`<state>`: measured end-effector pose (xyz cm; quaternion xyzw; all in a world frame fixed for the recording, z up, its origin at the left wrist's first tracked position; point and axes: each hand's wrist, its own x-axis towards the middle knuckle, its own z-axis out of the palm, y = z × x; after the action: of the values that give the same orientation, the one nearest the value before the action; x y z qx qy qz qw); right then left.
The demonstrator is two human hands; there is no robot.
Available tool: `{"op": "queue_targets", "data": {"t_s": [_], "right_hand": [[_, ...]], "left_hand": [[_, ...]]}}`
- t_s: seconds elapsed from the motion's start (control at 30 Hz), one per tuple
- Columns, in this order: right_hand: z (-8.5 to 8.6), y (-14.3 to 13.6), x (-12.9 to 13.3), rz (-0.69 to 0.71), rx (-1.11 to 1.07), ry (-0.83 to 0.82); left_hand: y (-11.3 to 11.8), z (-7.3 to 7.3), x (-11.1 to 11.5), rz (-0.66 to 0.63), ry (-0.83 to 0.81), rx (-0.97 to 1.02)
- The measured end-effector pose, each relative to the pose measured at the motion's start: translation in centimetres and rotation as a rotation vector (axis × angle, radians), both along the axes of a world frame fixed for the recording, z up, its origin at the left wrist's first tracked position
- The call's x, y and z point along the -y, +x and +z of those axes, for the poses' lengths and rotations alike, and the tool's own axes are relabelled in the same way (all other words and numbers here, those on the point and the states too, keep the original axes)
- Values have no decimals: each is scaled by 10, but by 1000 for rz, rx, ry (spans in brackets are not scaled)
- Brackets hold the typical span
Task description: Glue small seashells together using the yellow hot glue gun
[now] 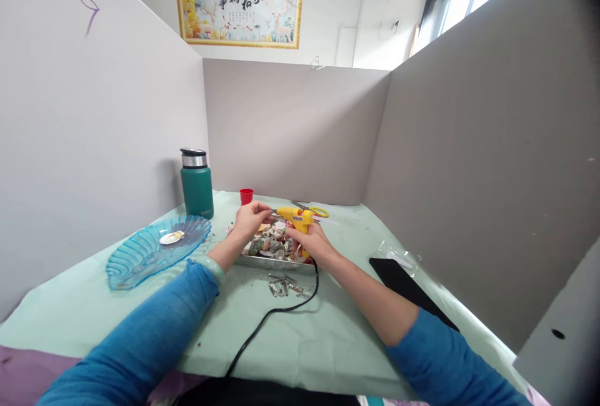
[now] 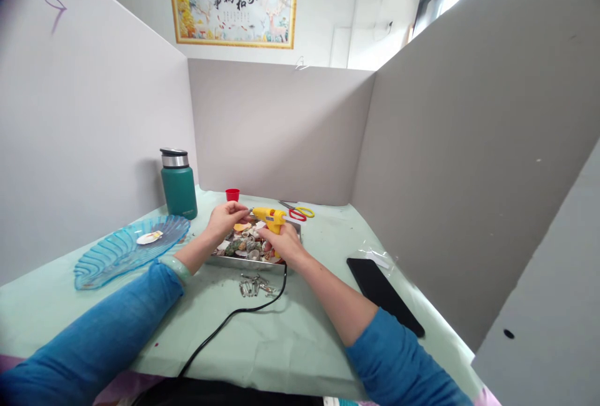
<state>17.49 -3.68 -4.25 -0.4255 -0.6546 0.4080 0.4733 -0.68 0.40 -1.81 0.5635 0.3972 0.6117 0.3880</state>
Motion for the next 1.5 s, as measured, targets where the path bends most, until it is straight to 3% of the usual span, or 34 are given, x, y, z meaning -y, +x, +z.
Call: {"op": "queue_targets", "data": {"t_s": [1.5], "right_hand": [[2,-2,1,-39,-27,-40]], "left_hand": [[1,1,2,7,6,3]]}}
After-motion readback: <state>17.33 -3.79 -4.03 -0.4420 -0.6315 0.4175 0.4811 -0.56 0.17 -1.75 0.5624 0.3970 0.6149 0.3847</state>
